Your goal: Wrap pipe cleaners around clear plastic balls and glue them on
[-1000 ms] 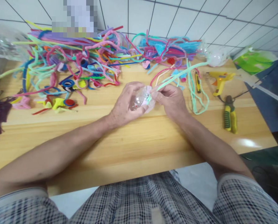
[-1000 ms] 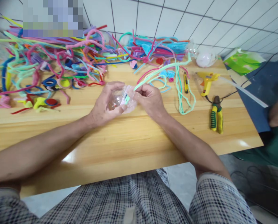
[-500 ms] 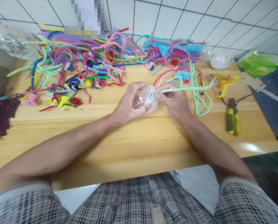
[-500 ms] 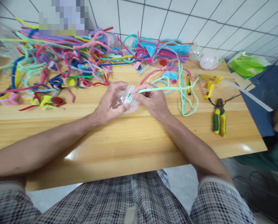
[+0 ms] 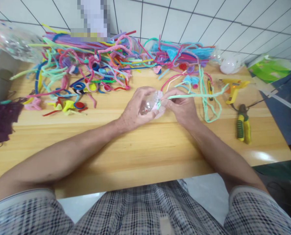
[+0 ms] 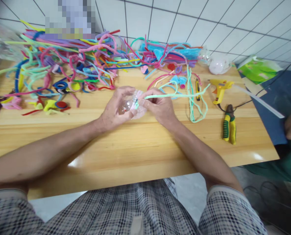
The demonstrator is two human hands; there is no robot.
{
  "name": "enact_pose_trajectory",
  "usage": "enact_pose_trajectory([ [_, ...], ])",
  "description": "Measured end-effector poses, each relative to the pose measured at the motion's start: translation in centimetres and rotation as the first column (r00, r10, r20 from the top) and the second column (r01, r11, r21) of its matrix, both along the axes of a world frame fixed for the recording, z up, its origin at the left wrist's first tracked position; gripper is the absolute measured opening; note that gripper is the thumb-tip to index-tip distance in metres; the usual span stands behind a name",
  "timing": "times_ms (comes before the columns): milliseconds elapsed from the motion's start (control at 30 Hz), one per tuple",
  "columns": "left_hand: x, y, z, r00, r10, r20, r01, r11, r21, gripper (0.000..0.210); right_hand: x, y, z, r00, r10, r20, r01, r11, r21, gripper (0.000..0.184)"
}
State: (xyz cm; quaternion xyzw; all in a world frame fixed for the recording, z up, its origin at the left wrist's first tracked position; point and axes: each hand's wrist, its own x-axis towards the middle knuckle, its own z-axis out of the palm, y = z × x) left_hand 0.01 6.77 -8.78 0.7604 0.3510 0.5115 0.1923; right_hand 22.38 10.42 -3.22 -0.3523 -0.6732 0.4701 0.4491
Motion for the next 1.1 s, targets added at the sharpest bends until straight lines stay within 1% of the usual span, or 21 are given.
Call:
enact_pose_trajectory([
  [67, 0.0, 0.0, 0.0, 1.0, -0.003, 0.001, 0.003, 1.0, 0.004, 0.064, 0.0, 0.0, -0.1, 1.0, -0.01, 0.002, 0.01, 1.0, 0.017, 0.046],
  [200, 0.0, 0.0, 0.1, 1.0, 0.008, -0.021, -0.009, 0.999, -0.04, 0.067, 0.0, -0.1, 0.0, 1.0, -0.02, 0.021, 0.019, 1.0, 0.022, 0.047],
  [333, -0.1, 0.0, 0.1, 1.0, -0.005, -0.011, 0.005, 1.0, -0.012, 0.064, 0.1, -0.3, 0.3, 1.0, -0.012, 0.026, 0.011, 1.0, 0.024, 0.047],
  [567, -0.3, 0.1, 0.1, 1.0, -0.005, -0.014, 0.004, 0.999, -0.05, 0.066, 0.6, 0.1, 0.7, 0.996, 0.064, 0.065, -0.063, 0.998, -0.01, 0.048],
  [733, -0.3, 0.2, -0.1, 1.0, -0.001, -0.013, 0.001, 1.0, -0.006, 0.064, 0.9, 0.7, 0.8, 0.993, 0.086, 0.085, -0.091, 0.994, 0.056, 0.043],
  [867, -0.2, 0.1, -0.1, 1.0, 0.003, -0.014, -0.003, 1.0, -0.03, 0.067, 1.0, 0.9, 0.8, 0.992, 0.06, 0.11, -0.075, 0.989, 0.13, 0.046],
  [1100, -0.1, 0.1, 0.0, 1.0, 0.004, -0.012, -0.005, 0.998, -0.065, 0.069, 0.7, 0.5, 0.7, 0.99, 0.003, 0.139, -0.029, 0.984, 0.179, 0.049],
])
